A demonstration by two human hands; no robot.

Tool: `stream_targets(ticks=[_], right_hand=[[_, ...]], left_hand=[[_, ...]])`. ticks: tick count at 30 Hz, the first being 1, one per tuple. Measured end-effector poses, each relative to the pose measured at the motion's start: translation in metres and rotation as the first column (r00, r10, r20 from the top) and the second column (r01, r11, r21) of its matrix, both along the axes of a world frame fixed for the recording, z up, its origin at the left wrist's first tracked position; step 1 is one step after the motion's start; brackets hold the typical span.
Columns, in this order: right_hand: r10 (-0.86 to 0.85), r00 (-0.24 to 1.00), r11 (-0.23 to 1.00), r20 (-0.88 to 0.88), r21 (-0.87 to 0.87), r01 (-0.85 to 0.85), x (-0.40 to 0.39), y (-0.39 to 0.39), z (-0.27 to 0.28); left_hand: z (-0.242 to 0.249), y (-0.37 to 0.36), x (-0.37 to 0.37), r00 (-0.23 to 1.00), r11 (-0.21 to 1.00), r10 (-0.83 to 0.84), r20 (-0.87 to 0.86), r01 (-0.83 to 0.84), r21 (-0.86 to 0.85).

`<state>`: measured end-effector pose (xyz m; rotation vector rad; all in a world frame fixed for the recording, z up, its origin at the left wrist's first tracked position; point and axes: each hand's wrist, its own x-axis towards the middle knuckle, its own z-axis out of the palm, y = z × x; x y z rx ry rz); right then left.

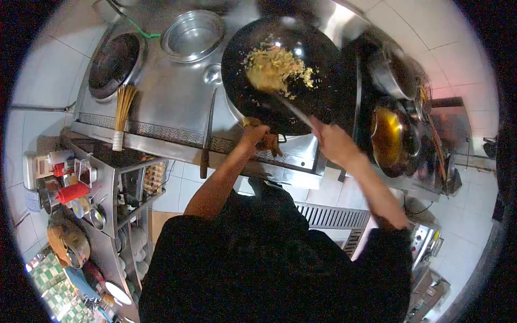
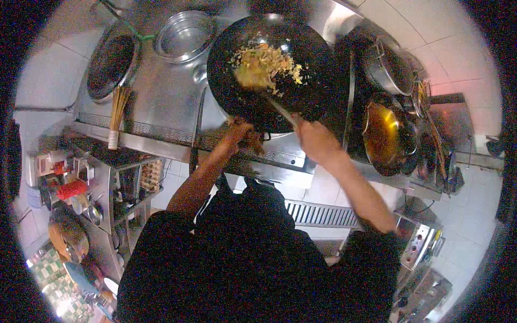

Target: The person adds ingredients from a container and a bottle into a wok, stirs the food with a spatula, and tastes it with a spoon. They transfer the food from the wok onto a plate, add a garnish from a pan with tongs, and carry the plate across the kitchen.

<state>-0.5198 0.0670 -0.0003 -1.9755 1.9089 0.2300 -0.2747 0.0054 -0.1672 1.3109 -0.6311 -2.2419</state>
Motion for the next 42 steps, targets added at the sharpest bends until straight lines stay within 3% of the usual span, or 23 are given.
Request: stream_targets(ticks=[2,5,7,10,12,13,14,17,18,21,24,25,26,27,28,31,33,36,38,39,40,41,42], right_hand=[[-0.160,0.985,0.985,-0.060,-0.072,0.156,0.007,0.003,-0.065],[-0.182,0.981,0.983,-0.062,-0.026,0.180,0.045,0.037,-0.073],[-0.071,0.993,0.992,-0.092,-0.112,0.060,0.054,0.043,-0.093],[-0.166,0.986,0.970,-0.032,-0.186,0.158,0.027,-0.007,-0.089],[-0.154,0.985,0.977,-0.082,-0.164,0.139,0.040,0.037,-0.106],[-0.133,0.981,0.984,-0.139,-0.140,0.113,0.046,0.043,-0.107],[-0.120,0.993,0.990,0.015,-0.068,0.121,0.064,0.037,-0.076],[-0.222,0.971,0.944,0.090,-0.228,0.237,0.042,-0.007,-0.085],[-0.285,0.956,0.939,0.063,-0.184,0.292,0.040,-0.012,-0.096],[-0.077,0.991,0.996,0.111,0.041,0.073,0.019,0.013,-0.012],[0.127,0.979,0.968,-0.156,-0.197,-0.157,-0.011,0.014,0.020],[-0.077,0.989,0.996,-0.126,0.039,0.083,0.001,-0.005,0.028],[-0.049,0.998,0.994,-0.045,0.097,0.053,-0.038,-0.025,-0.012],[0.245,0.969,0.969,-0.020,0.018,-0.244,-0.068,-0.042,0.006],[-0.173,0.985,0.930,0.012,0.331,0.159,-0.026,-0.055,0.115],[0.032,0.998,0.807,-0.056,0.591,0.007,-0.080,-0.077,0.174],[0.382,0.896,0.850,-0.227,0.467,-0.244,-0.106,-0.078,0.143],[0.226,0.944,0.924,-0.240,0.361,-0.129,-0.077,-0.084,0.162],[0.073,0.964,0.877,-0.257,0.477,0.061,-0.056,-0.102,0.217],[0.091,0.966,0.871,-0.242,0.489,0.041,-0.076,-0.107,0.189],[0.386,0.863,0.918,-0.324,0.229,-0.324,-0.113,-0.116,0.141],[0.578,0.663,0.749,-0.476,-0.014,-0.662,-0.135,-0.127,0.111],[0.428,0.845,0.897,-0.320,0.035,-0.441,-0.120,-0.144,0.104]], left_hand=[[-0.076,-0.009,-0.012,0.990,0.991,-0.122,-0.074,0.125,0.036],[-0.229,-0.023,-0.015,0.991,0.951,-0.114,-0.064,0.090,-0.295],[-0.120,-0.008,-0.019,0.999,0.985,0.036,0.023,-0.032,-0.171],[-0.101,-0.005,-0.029,0.990,0.991,0.059,0.125,-0.043,-0.123],[-0.117,-0.014,-0.031,0.984,0.990,0.079,0.162,-0.058,-0.132],[-0.146,-0.022,-0.029,0.992,0.975,0.091,0.087,-0.071,-0.210],[-0.166,-0.014,-0.025,0.996,0.960,0.086,0.022,-0.077,-0.270],[-0.030,0.020,0.002,0.982,0.829,-0.001,0.187,0.105,-0.549],[0.016,0.010,-0.019,0.950,0.998,0.066,0.304,-0.069,-0.002],[-0.161,0.004,-0.009,0.994,0.969,0.021,-0.104,-0.046,-0.244],[-0.134,-0.019,-0.002,0.930,0.976,-0.126,-0.345,0.055,-0.209],[-0.115,0.002,0.006,0.867,0.977,-0.198,-0.457,0.135,-0.168],[-0.011,0.025,-0.008,0.977,0.920,-0.035,-0.211,-0.051,-0.390],[-0.019,0.028,-0.010,0.977,0.917,-0.038,-0.210,-0.049,-0.395],[-0.036,0.018,-0.016,0.975,0.941,0.072,-0.211,-0.137,-0.309],[-0.075,0.013,-0.012,0.977,0.949,0.176,-0.122,-0.202,-0.243],[-0.128,0.006,-0.012,0.994,0.951,0.075,-0.077,-0.095,-0.295],[-0.048,0.017,-0.010,0.988,0.970,0.155,0.019,-0.148,-0.191],[-0.089,0.008,-0.011,0.985,0.971,0.168,-0.035,-0.171,-0.169],[-0.105,0.016,-0.006,0.984,0.977,0.156,-0.087,-0.167,-0.136],[-0.073,0.025,-0.008,0.968,0.959,0.248,0.038,-0.239,-0.151],[-0.066,0.029,-0.008,0.966,0.958,0.255,0.050,-0.246,-0.147],[-0.062,0.026,-0.008,0.973,0.967,0.230,0.031,-0.225,-0.116]])
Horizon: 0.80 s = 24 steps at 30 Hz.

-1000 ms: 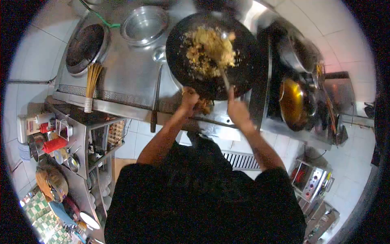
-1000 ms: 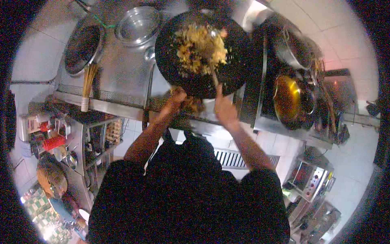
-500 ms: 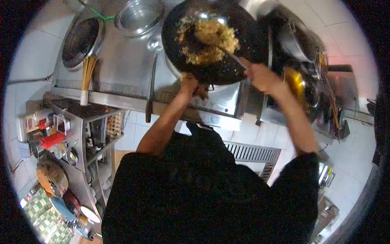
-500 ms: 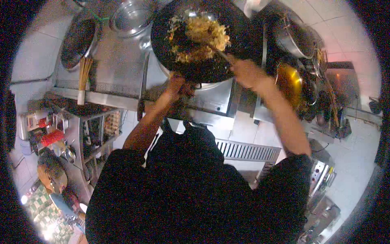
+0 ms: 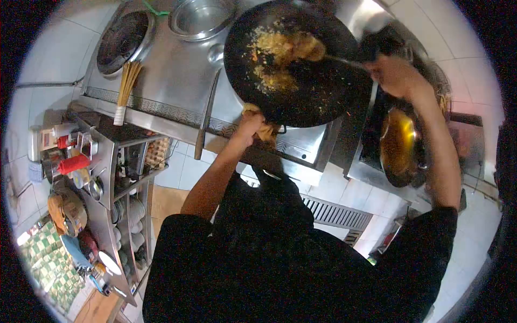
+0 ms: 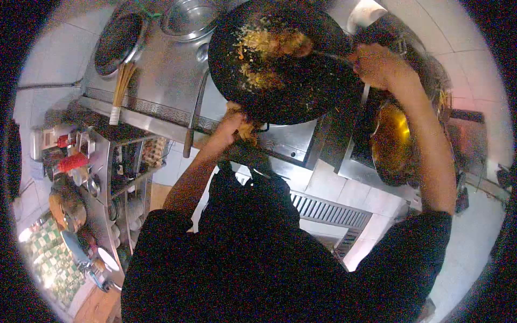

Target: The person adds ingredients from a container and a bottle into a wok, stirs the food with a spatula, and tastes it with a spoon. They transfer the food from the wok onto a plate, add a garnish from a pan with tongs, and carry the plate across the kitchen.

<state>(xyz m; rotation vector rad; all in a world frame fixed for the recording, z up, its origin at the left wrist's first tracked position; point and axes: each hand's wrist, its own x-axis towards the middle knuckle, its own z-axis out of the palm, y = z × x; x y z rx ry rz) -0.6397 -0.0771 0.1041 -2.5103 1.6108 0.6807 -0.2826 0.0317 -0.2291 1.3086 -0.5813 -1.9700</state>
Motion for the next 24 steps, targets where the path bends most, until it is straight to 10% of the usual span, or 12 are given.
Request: stream_targets(ticks=[6,8,10,11,14,19,22,24], right_hand=[[0.197,0.968,0.944,-0.157,-0.235,-0.230,0.025,-0.063,0.041],[0.388,0.797,0.296,-0.463,-0.757,-0.583,0.027,-0.040,-0.063],[0.057,0.998,0.910,0.018,-0.412,-0.044,0.110,0.038,-0.010],[-0.019,0.994,0.959,0.112,-0.280,0.050,0.112,0.073,-0.013],[-0.418,0.807,0.901,0.416,0.306,0.309,0.109,0.157,-0.034],[-0.539,0.679,0.836,0.499,0.217,0.505,0.118,0.213,-0.033],[-0.394,0.817,0.915,0.421,0.096,0.392,0.136,0.278,0.027],[-0.466,0.861,0.885,0.205,0.117,0.451,0.165,0.303,0.032]], left_hand=[[0.022,-0.011,-0.006,0.999,0.999,0.034,0.003,-0.034,0.015],[0.018,-0.011,-0.012,1.000,1.000,0.002,-0.007,-0.002,0.015],[0.024,-0.008,-0.014,0.999,0.999,-0.035,-0.022,0.035,-0.002],[0.033,0.005,-0.009,0.999,0.996,-0.043,-0.028,0.045,0.074],[0.051,0.005,-0.011,0.992,0.996,-0.039,-0.118,0.048,0.072],[0.056,0.008,-0.022,0.983,0.970,-0.089,-0.160,0.122,0.211],[0.138,0.034,-0.005,0.976,0.971,-0.138,-0.168,0.167,0.173],[0.100,0.049,0.007,0.968,0.983,-0.141,-0.208,0.161,0.084]])
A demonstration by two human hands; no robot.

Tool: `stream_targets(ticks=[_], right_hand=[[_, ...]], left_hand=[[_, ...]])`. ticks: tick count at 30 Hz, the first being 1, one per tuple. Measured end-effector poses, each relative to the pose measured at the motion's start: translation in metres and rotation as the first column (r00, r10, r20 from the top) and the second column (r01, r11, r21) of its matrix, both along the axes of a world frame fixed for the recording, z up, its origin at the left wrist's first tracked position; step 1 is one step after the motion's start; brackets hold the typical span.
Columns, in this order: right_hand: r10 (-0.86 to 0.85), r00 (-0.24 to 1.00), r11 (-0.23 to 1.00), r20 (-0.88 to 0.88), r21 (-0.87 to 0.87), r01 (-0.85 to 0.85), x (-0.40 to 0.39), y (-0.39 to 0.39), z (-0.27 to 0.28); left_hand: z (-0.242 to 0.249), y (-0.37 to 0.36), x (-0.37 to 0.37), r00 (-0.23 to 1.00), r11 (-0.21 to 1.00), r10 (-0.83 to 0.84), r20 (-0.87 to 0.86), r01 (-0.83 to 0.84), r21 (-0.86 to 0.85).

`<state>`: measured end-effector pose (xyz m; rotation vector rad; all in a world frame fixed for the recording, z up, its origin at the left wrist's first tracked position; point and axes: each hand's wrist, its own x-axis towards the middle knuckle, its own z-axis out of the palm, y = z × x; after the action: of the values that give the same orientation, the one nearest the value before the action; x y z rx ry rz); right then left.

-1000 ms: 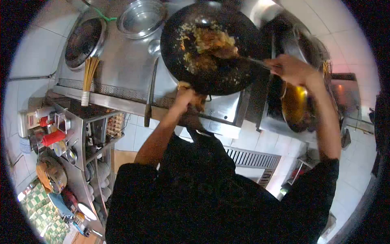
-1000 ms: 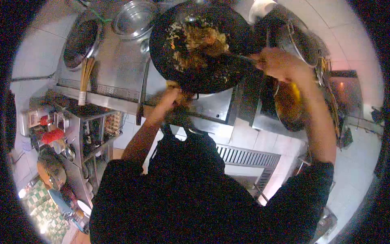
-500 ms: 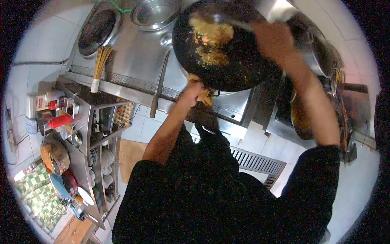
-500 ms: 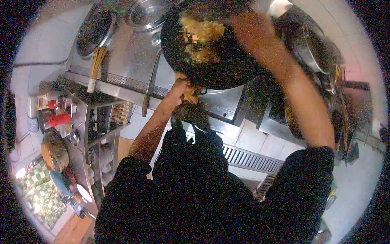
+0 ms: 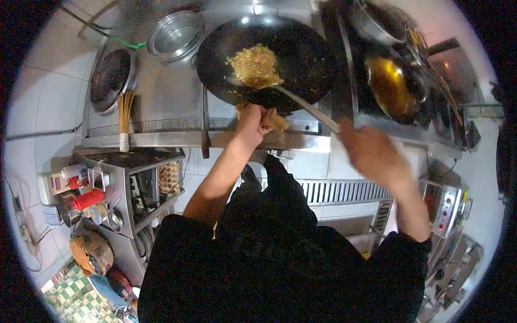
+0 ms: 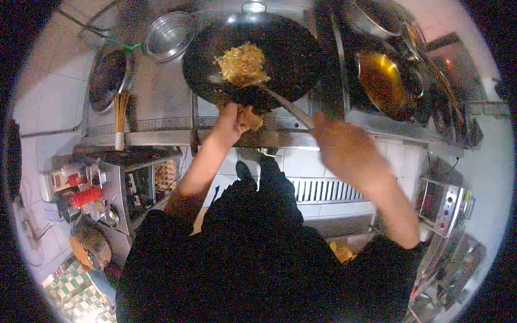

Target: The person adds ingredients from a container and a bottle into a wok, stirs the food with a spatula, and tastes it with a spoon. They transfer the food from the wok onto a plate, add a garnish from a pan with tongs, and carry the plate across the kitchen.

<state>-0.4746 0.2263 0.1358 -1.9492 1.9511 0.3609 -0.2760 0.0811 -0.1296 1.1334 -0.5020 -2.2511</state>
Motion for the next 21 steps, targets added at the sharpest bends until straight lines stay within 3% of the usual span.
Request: stream_targets(ticks=[1,2,3,5,6,7,8,9,10,11,13,14,15,16,17,19,20,21], right_hand=[[-0.046,0.999,0.986,0.020,-0.158,0.048,0.011,0.008,-0.046],[-0.088,0.992,0.967,0.091,-0.232,0.107,0.009,0.011,-0.104],[-0.118,0.979,0.940,0.164,-0.298,0.164,0.007,0.015,-0.140],[-0.113,0.988,0.969,0.105,-0.209,0.133,0.024,0.024,-0.080],[-0.090,0.995,0.987,0.044,-0.129,0.095,0.028,0.020,-0.059],[-0.095,0.994,0.988,0.052,-0.121,0.100,0.035,0.023,-0.069],[-0.031,0.997,0.962,0.065,-0.270,0.048,0.043,0.031,-0.089],[0.032,0.997,0.912,0.068,-0.411,-0.001,0.053,0.041,-0.115],[-0.088,0.996,0.958,0.011,-0.273,0.087,0.053,0.030,-0.164],[-0.091,0.996,0.958,0.009,-0.272,0.090,0.052,0.027,-0.164],[-0.314,0.909,0.906,0.274,-0.201,0.373,0.057,0.030,-0.158],[-0.263,0.936,0.907,0.234,-0.272,0.323,0.049,0.044,-0.150],[-0.255,0.940,0.907,0.227,-0.281,0.314,0.048,0.054,-0.119],[-0.238,0.948,0.933,0.213,-0.220,0.283,0.053,0.068,-0.074],[-0.222,0.953,0.956,0.206,-0.148,0.254,0.059,0.077,-0.054],[-0.221,0.954,0.953,0.204,-0.163,0.256,0.074,0.068,-0.072],[-0.226,0.954,0.946,0.198,-0.189,0.264,0.078,0.062,-0.087],[-0.222,0.955,0.946,0.196,-0.192,0.260,0.071,0.050,-0.117]], left_hand=[[-0.021,0.008,0.004,0.998,0.996,0.022,-0.060,-0.027,-0.087],[-0.034,0.025,0.000,0.999,0.999,0.044,-0.017,-0.044,0.027],[-0.033,0.041,0.004,0.999,0.999,0.034,-0.015,-0.033,0.032],[-0.011,0.072,0.020,0.995,0.992,0.096,-0.026,-0.098,-0.076],[0.036,0.079,0.023,0.988,0.984,0.144,-0.056,-0.149,-0.096],[0.026,0.075,0.036,0.989,0.986,0.140,-0.046,-0.144,-0.090],[0.006,0.069,0.059,0.944,0.747,0.043,0.327,0.187,-0.638],[-0.028,0.070,0.073,0.757,0.213,0.169,0.631,0.597,-0.773],[-0.103,0.068,0.060,0.996,0.759,-0.040,0.078,0.081,-0.646],[-0.131,0.078,0.061,0.996,0.760,-0.043,0.076,0.082,-0.645],[-0.156,0.101,0.071,0.967,0.960,-0.124,0.223,0.174,-0.219],[-0.092,0.120,0.067,0.991,0.967,-0.089,0.102,0.110,-0.228],[-0.054,0.123,0.057,0.992,0.943,0.097,0.081,-0.066,-0.325],[-0.022,0.112,0.057,0.996,0.975,0.088,0.031,-0.080,-0.207],[-0.005,0.103,0.063,0.996,0.993,0.084,-0.013,-0.085,-0.079],[-0.020,0.070,0.056,0.974,0.955,0.076,-0.212,-0.133,-0.266],[-0.039,0.054,0.059,0.947,0.659,-0.083,0.311,0.287,-0.695],[-0.053,0.057,0.055,0.948,0.659,-0.079,0.309,0.282,-0.697]])
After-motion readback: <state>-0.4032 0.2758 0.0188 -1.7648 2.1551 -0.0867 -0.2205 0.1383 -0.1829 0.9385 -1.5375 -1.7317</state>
